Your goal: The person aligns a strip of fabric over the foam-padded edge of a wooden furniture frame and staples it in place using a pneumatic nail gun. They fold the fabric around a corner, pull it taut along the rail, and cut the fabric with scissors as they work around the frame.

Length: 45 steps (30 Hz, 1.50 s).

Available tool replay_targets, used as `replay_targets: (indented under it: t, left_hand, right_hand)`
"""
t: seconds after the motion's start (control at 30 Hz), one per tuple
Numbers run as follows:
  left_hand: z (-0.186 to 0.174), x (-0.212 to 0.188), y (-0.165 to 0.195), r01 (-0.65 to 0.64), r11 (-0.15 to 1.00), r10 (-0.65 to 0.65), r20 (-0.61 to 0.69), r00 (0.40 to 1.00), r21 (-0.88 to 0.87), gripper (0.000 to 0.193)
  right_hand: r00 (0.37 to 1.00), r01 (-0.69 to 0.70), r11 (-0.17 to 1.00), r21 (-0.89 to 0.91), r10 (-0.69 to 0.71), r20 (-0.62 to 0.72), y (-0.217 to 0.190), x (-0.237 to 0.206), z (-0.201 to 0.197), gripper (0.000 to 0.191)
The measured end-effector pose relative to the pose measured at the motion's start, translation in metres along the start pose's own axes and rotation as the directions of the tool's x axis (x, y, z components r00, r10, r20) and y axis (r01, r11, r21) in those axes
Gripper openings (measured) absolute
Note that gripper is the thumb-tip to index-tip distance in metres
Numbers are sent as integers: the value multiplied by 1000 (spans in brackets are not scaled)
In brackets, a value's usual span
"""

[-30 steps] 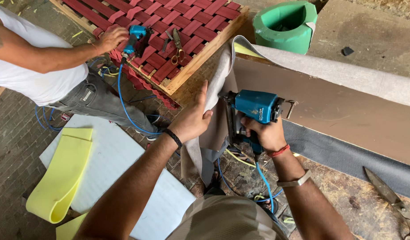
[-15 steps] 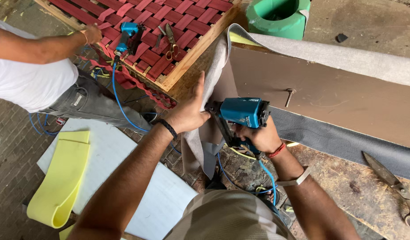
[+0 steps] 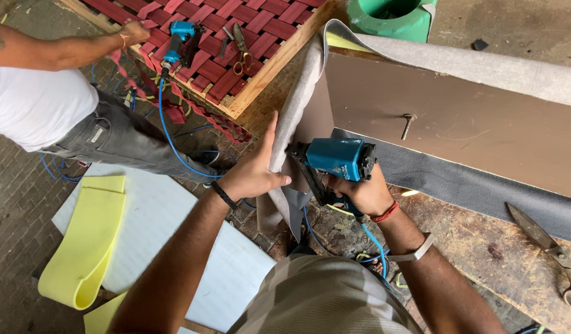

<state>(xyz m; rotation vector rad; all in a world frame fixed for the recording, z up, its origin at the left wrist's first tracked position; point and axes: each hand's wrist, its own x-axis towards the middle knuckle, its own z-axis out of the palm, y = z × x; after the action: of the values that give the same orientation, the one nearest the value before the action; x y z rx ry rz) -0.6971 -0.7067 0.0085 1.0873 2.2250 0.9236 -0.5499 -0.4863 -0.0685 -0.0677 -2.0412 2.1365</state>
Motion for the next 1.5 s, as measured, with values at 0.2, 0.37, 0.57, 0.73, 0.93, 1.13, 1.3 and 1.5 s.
replay_targets:
  t: [0.2,0.37,0.57,0.73,0.93,1.13,1.3,1.5]
  left_hand:
    - [1,-1,2,-37,999,37,-16,999,2,130]
    - [1,-2,4,31,999,-31,0,1000,-16,129]
    - [1,0,4,-43,998,43,5,999,-36,130]
    - [4,-2,3,-36,997,37,5,999,-74,127]
    - [8,-5,-13,-130,989,128,-33,991,-71,124]
    - [23,-21,-11,-288,958,287,-134,949,12,109]
    - [25,-32,18,-121,992,114,-159,981,-33,107]
    - [27,-16,42,-99,928,181,-201,963,358,113]
  right_hand:
    - [999,4,995,100,1,-42,-7,0,0,20]
    - [1000,4,998,57,-5,15,-5,0,-4,34]
    - [998,30,999,18,-29,-62,9,-4,-7,19]
    - [999,42,988,145,-41,-6,16,2,-7,31]
    - [982,-140,989,-51,132,-138,36,-23,-39,34]
    - [815,-579,476,-662,339,-469,106,-106,-107,45]
    - [827,-563,313,-765,205,-524,142,-194,-146,47]
    - [503,-836,365,-409,214,-837,126,-280,-206,48]
